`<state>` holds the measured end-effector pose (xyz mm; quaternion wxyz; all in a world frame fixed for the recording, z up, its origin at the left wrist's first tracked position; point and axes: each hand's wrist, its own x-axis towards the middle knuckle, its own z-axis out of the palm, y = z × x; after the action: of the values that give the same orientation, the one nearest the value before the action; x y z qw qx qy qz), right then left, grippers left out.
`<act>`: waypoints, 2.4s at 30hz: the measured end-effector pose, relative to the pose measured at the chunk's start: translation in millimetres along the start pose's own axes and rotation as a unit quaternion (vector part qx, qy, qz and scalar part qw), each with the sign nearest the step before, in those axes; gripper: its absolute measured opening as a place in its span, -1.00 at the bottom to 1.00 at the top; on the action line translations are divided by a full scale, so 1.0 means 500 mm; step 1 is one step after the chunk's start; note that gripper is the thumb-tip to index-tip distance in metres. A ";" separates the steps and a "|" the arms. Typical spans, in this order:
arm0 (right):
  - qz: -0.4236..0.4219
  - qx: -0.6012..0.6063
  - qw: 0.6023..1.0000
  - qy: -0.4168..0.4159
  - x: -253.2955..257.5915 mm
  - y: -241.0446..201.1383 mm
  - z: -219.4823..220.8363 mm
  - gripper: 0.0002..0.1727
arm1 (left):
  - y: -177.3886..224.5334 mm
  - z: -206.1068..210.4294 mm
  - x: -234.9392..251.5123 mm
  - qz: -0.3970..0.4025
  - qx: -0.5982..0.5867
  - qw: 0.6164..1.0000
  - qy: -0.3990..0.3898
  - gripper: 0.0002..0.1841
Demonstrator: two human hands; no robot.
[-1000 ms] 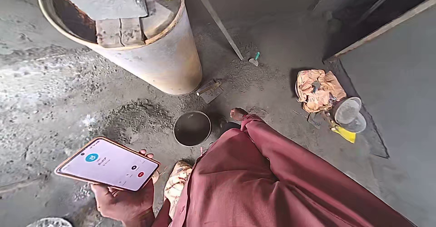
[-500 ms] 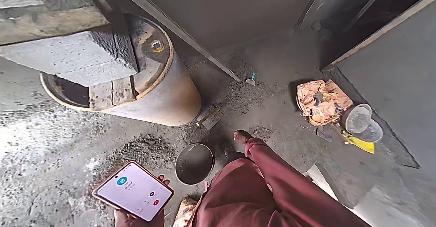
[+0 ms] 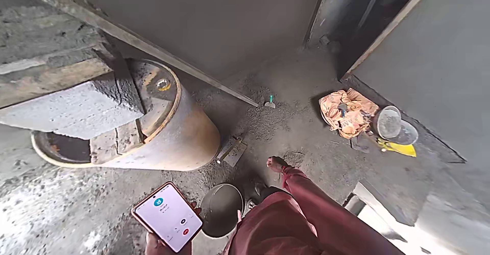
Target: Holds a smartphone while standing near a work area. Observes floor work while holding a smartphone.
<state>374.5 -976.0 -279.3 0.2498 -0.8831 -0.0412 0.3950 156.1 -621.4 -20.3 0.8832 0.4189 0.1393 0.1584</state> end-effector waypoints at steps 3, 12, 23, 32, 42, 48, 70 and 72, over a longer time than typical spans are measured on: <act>0.018 0.028 0.999 0.028 -0.069 0.070 0.017 -0.61 | -0.008 -0.006 0.041 -0.026 0.016 0.999 -0.037 -0.43; 0.142 0.134 0.974 0.112 -0.253 0.349 0.052 -0.60 | -0.080 0.120 0.159 -0.096 0.021 0.981 -0.170 -0.32; 0.176 0.152 0.966 0.111 -0.122 0.442 -0.046 -0.61 | -0.221 0.296 0.359 -0.116 0.048 0.967 -0.223 -0.40; 0.110 0.198 0.957 0.180 0.130 0.356 -0.529 -0.63 | -0.279 0.515 0.603 -0.093 0.069 0.976 -0.184 -0.42; 0.150 0.256 0.932 0.210 0.158 0.393 -0.562 -0.61 | -0.420 0.727 0.845 -0.191 0.045 0.917 -0.348 -0.35; 0.310 0.322 0.874 0.189 0.034 0.532 -0.396 -0.55 | -0.516 0.871 0.956 -0.257 -0.022 0.875 -0.410 -0.32; 0.280 0.401 0.821 0.295 0.168 1.083 -1.044 -0.67 | -0.858 1.362 0.964 -0.303 0.033 0.913 -0.270 -0.33; 0.267 0.404 0.828 0.282 0.205 1.063 -1.094 -0.65 | -0.859 1.371 0.987 -0.294 0.039 0.920 -0.258 -0.33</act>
<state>771.2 -1635.2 -292.4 0.4694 -0.7530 0.4321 0.1610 935.2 -1160.1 5.3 0.8783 0.4195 0.0299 -0.2273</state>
